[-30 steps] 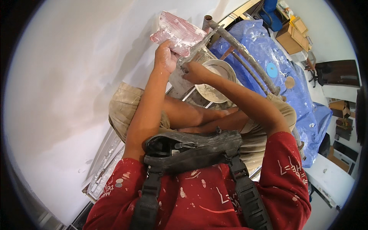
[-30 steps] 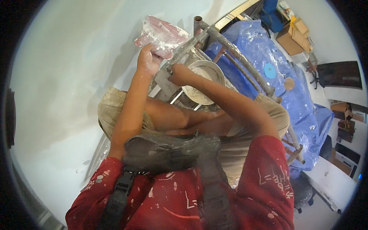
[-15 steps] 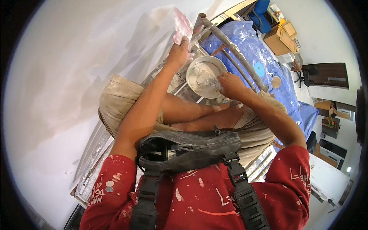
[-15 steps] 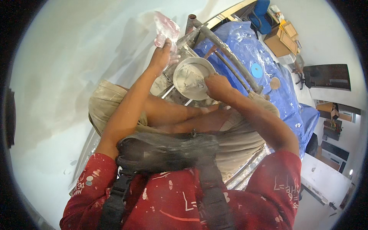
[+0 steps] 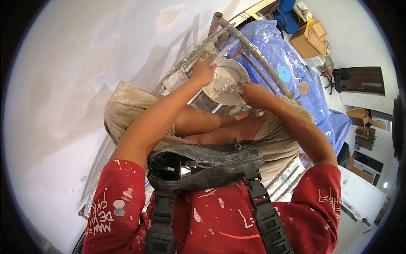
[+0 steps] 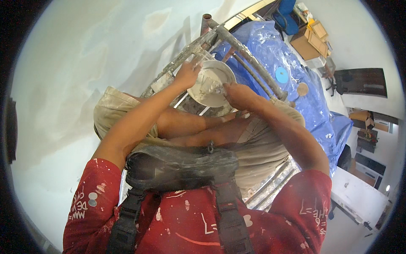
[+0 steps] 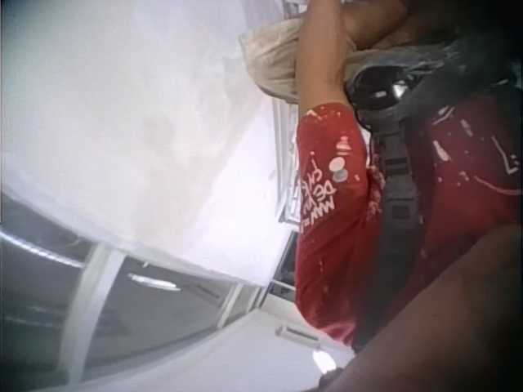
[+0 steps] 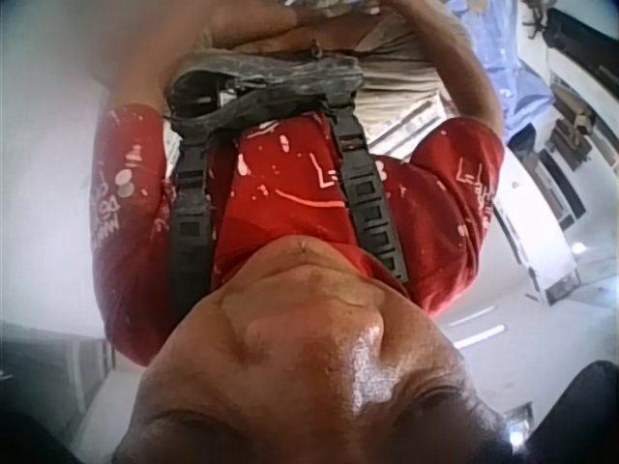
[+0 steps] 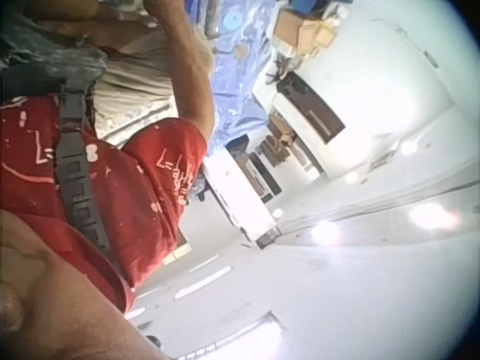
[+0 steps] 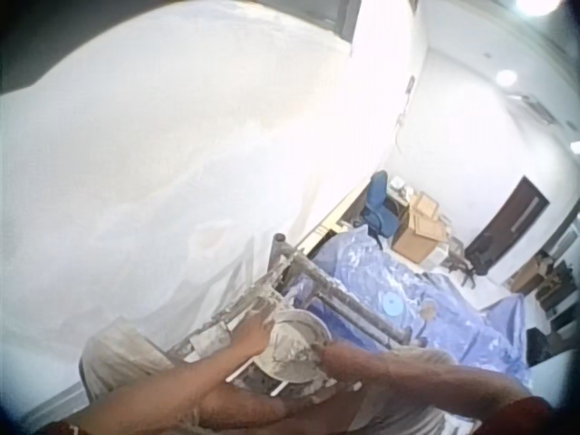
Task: The person scoops plaster from a container onto putty knives, applies and smooths the plaster onto the wall, and scrapes the compound between the tools.
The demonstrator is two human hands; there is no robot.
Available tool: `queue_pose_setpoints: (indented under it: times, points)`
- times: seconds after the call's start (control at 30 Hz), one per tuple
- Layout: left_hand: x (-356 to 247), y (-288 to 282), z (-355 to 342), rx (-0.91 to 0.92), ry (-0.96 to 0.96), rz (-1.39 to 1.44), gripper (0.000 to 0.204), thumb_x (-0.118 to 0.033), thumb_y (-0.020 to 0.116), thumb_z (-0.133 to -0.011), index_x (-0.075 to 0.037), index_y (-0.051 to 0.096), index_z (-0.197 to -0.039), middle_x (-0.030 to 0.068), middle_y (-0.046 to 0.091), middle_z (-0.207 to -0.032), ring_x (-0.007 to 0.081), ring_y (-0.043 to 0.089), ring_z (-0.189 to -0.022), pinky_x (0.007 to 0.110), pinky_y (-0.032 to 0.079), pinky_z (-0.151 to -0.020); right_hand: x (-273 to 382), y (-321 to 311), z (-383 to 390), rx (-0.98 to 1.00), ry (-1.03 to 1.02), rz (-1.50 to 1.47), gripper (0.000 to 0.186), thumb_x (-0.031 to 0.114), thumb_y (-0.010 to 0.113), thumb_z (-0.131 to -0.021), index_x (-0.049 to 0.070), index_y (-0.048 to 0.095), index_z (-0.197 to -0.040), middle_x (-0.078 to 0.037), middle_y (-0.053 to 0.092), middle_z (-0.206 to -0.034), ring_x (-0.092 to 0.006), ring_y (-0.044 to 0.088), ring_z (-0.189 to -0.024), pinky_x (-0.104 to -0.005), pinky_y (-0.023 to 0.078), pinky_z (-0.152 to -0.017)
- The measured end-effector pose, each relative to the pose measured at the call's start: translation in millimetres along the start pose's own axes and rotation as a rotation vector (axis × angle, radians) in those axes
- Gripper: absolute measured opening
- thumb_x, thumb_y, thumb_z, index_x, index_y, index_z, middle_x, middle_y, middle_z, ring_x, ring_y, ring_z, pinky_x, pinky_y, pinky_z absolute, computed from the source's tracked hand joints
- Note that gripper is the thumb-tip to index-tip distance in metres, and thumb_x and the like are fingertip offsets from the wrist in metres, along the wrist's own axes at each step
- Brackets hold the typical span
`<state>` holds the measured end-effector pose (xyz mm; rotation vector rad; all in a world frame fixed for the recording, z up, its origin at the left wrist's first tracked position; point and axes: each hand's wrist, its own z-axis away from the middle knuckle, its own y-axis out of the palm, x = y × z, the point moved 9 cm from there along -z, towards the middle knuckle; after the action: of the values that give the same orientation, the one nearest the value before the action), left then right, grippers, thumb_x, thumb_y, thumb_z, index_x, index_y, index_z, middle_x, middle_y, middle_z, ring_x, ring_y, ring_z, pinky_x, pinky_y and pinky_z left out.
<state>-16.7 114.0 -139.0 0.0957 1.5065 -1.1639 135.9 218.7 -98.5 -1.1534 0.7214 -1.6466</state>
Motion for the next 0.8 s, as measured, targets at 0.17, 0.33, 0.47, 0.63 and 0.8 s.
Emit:
queue_pose_setpoints:
  times: [0.17,0.33,0.47,0.63,0.8]
  points:
    - [2.3,-1.5,-1.9,-0.069,-0.027,0.036,0.049,-0.041,0.051,-0.099,-0.015,0.054,-0.141,0.0241,0.041,-0.15,0.0445,0.042,-0.135,0.047,0.036,-0.112,-16.6,-2.5,-3.2,-0.045,0.072,-0.273,0.035,0.025,0.054,-0.094,0.0,0.06,-0.117,-0.028,0.068,-0.097,-0.0439,0.066,-0.091,-0.0536,0.05,-0.081]
    - [18.8,9.4,0.4,-0.087,-0.051,0.061,0.051,-0.041,0.049,-0.1,-0.017,0.048,-0.145,0.0234,0.041,-0.151,0.0454,0.042,-0.134,0.05,0.036,-0.111,13.6,-58.2,6.1,-0.177,-0.027,-0.131,0.033,0.022,0.053,-0.09,0.0,0.065,-0.111,-0.027,0.069,-0.1,-0.0428,0.067,-0.093,-0.0501,0.052,-0.083]
    - [-6.6,14.8,-6.2,-0.022,-0.085,0.046,0.055,-0.04,0.051,-0.098,-0.019,0.043,-0.149,0.0306,0.055,-0.131,0.0477,0.055,-0.118,0.053,0.044,-0.099,-2.7,-52.4,-14.6,-0.09,0.122,0.071,0.026,0.015,0.054,-0.085,-0.001,0.07,-0.099,-0.024,0.07,-0.091,-0.0428,0.068,-0.088,-0.0482,0.054,-0.079]
    - [-7.9,31.7,9.2,0.084,0.13,-0.255,0.06,-0.021,0.056,-0.092,-0.031,0.041,-0.149,0.0206,0.06,-0.117,0.0409,0.063,-0.103,0.052,0.05,-0.088,55.6,-15.9,-17.5,0.139,0.047,0.298,0.017,0.009,0.06,-0.078,0.003,0.073,-0.087,-0.02,0.072,-0.088,-0.0369,0.071,-0.083,-0.0458,0.057,-0.073]
    - [-7.7,32.6,3.6,0.082,0.156,-0.314,0.065,-0.013,0.054,-0.091,-0.034,0.039,-0.15,0.0201,0.061,-0.109,0.0381,0.065,-0.099,0.051,0.052,-0.083,46.7,3.2,29.0,0.238,0.098,0.334,0.015,0.011,0.064,-0.078,0.003,0.074,-0.085,-0.019,0.073,-0.089,-0.0335,0.073,-0.086,-0.0458,0.058,-0.073]
